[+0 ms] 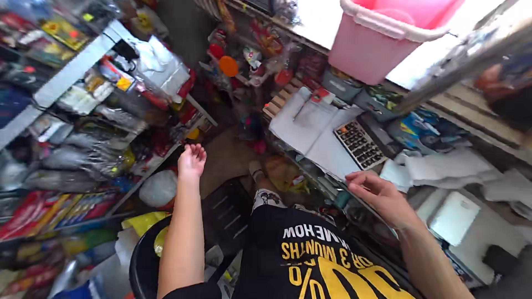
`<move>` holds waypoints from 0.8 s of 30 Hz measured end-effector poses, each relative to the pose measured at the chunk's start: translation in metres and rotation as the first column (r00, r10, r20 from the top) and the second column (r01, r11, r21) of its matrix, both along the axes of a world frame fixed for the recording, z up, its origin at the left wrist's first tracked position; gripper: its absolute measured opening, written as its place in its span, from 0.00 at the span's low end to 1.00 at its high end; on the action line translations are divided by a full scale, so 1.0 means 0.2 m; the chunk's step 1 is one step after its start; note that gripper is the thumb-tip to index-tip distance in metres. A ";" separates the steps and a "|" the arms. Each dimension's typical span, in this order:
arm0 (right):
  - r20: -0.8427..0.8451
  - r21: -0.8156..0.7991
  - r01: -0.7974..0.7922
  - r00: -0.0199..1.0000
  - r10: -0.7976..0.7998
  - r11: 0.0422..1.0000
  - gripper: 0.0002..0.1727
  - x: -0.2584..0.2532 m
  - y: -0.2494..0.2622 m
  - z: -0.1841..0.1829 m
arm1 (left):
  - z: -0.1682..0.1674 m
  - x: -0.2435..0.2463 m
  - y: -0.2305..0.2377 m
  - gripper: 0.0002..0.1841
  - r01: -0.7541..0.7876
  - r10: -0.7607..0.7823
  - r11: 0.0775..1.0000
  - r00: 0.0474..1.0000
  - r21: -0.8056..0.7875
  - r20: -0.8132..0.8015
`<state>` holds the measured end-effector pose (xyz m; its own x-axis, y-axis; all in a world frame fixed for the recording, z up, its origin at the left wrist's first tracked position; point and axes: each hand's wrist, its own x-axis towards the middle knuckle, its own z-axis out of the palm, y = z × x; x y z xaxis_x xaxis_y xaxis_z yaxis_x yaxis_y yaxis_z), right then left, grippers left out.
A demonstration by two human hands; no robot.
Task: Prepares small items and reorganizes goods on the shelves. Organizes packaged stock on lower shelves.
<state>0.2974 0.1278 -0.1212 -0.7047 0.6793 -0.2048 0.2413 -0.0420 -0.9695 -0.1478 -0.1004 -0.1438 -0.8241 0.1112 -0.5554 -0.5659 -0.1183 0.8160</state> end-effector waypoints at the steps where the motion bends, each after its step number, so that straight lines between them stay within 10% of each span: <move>1: -0.015 0.003 -0.070 0.997 0.070 0.998 0.09 -0.13 0.04 0.02 | -0.06 -0.05 -0.09 0.14 -0.073 0.072 0.997 0.997 0.002 0.025; 7: 0.027 0.059 -0.396 0.918 0.395 0.916 0.16 -1.03 0.22 0.03 | -0.33 -0.32 -0.21 0.13 -0.246 0.257 0.966 0.948 -0.078 0.185; 12: 0.054 -0.049 -0.534 0.843 0.536 0.844 0.17 -1.66 0.26 -0.12 | -0.63 -0.72 0.04 0.20 0.106 -0.045 0.958 0.973 -0.268 0.225; 16: 0.232 -0.360 -0.675 0.604 0.762 0.644 0.20 -1.85 0.29 -0.33 | -0.79 -0.94 0.17 0.21 0.677 -0.593 0.560 0.730 -0.477 0.340; 20: 0.290 -0.562 -0.656 0.414 0.863 0.504 0.21 -1.92 0.33 -0.44 | -0.83 -1.12 0.22 0.20 0.893 -0.792 0.092 0.334 -0.441 0.511; 24: 0.335 -0.533 -0.600 0.498 0.800 0.597 0.21 -2.04 0.40 -0.46 | -0.82 -1.26 0.24 0.19 0.897 -0.776 -0.029 0.258 -0.441 0.576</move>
<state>-0.1108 0.2070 -0.2139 -0.6300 -0.1715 -0.7574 0.7527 0.1055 -0.6499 -0.3994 -0.0520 -0.3074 -0.3124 0.2862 -0.9058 0.0405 0.9567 0.2883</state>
